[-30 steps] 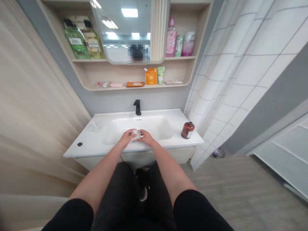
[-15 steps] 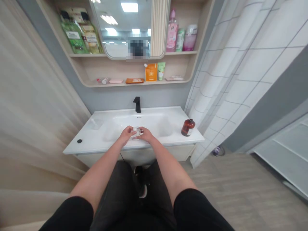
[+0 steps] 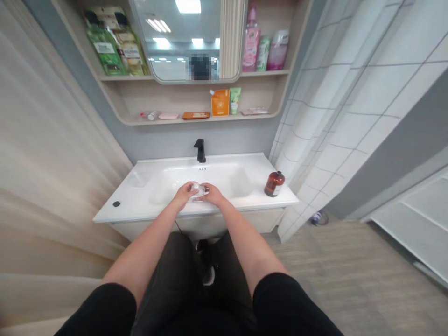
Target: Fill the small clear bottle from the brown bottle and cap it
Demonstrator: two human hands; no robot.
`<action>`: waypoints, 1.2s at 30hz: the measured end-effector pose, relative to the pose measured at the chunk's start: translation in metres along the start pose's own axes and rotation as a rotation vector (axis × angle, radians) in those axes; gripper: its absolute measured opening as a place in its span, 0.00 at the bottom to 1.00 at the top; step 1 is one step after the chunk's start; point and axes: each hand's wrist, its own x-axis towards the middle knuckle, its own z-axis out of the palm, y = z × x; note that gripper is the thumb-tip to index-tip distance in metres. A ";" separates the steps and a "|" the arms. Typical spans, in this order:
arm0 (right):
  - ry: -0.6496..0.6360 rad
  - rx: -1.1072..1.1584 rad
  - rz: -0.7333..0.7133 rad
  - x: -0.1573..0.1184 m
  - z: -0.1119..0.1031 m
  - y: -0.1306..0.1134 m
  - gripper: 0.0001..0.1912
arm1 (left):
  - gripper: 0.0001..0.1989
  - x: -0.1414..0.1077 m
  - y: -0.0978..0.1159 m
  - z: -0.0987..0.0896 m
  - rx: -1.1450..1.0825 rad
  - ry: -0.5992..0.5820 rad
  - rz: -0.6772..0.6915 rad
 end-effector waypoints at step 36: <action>0.024 -0.001 -0.034 -0.001 0.000 -0.002 0.37 | 0.24 -0.001 0.000 0.001 0.010 0.025 -0.001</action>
